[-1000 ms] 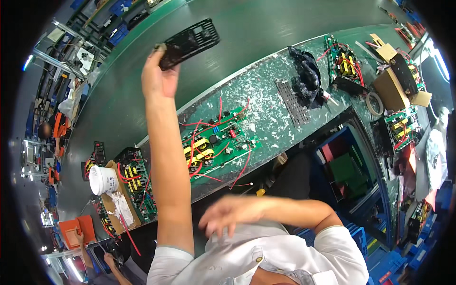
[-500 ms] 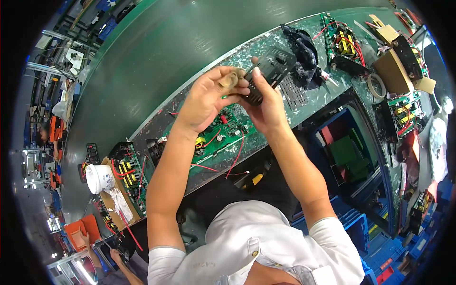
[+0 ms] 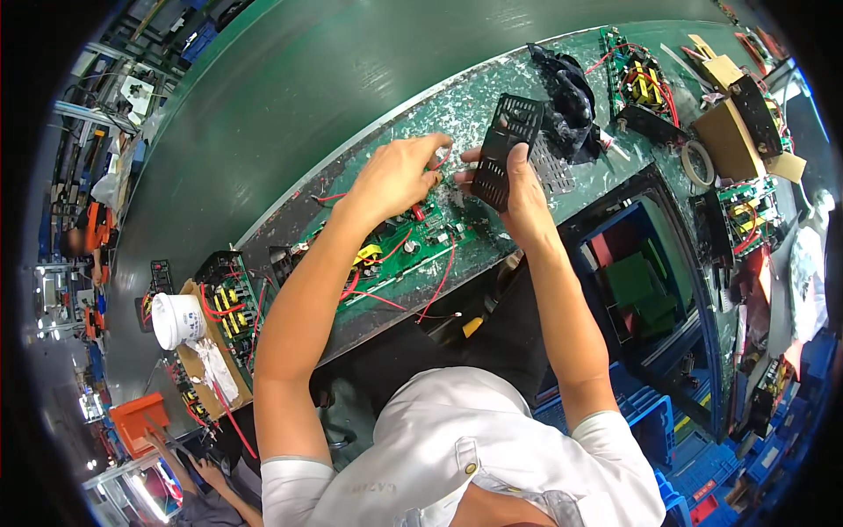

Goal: Assembling components onto a circuit board on an industrial production line.

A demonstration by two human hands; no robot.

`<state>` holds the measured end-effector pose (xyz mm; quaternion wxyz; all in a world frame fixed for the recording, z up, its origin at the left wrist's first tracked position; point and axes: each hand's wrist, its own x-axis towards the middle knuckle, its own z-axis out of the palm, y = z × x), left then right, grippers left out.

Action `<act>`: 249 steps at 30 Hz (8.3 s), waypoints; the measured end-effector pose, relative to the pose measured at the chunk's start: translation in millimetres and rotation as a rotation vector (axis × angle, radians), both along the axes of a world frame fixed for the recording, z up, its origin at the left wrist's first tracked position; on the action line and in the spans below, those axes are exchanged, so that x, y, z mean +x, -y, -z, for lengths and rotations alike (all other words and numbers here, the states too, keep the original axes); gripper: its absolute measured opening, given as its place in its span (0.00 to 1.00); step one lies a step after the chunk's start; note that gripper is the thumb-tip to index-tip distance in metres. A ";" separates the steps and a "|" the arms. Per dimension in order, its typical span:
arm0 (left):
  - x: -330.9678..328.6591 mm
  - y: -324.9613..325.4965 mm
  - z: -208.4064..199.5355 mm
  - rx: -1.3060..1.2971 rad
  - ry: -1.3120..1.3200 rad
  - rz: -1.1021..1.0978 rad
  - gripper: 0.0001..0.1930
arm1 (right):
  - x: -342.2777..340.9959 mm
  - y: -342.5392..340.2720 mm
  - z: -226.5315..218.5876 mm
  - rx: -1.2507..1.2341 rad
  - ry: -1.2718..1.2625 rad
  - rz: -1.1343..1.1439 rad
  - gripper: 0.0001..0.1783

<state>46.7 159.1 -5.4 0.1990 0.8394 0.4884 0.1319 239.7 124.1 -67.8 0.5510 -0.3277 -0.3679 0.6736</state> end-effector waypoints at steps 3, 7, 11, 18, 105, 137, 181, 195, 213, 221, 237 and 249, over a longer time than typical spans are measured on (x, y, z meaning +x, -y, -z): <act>-3.3 -0.3 -7.0 -0.169 0.086 -0.083 0.20 | -2.0 2.9 -8.1 -0.082 0.053 0.046 0.36; -35.9 -5.4 -19.8 -0.263 0.566 -0.196 0.17 | 5.3 10.0 1.4 -0.078 0.082 0.041 0.36; -112.9 -6.4 -36.1 -0.169 0.504 -0.689 0.16 | 4.7 10.5 2.0 -0.120 -0.066 0.035 0.35; -93.0 -13.7 -25.5 0.569 -0.244 -0.562 0.19 | -3.1 7.6 -18.8 -0.102 0.098 0.077 0.27; -107.0 -11.8 -9.0 -0.421 0.044 -0.012 0.14 | -35.3 -15.4 -6.4 0.232 0.814 0.114 0.30; -103.9 7.6 -30.5 0.142 -0.046 -0.340 0.08 | -22.6 -12.3 -23.4 0.090 0.592 -0.086 0.32; -13.7 33.3 2.5 0.131 0.269 -0.093 0.08 | -38.2 -18.9 -13.6 0.054 0.485 -0.051 0.29; -29.0 33.5 -16.5 0.099 0.339 -0.113 0.15 | -32.4 1.8 -29.8 0.388 0.982 0.212 0.32; -34.8 98.8 -5.9 0.512 -0.536 0.148 0.05 | 3.0 81.1 -25.8 0.589 0.826 -0.077 0.10; -68.8 80.9 -62.6 0.133 -0.151 0.167 0.07 | 37.4 67.6 -21.3 0.149 0.392 0.056 0.08; 31.0 76.0 -26.5 -0.660 1.102 -0.012 0.11 | 17.3 79.5 -63.9 0.249 0.301 0.223 0.06; 22.8 70.0 -42.7 -0.286 0.588 0.038 0.09 | 35.4 66.7 -69.1 -0.015 0.101 -0.049 0.11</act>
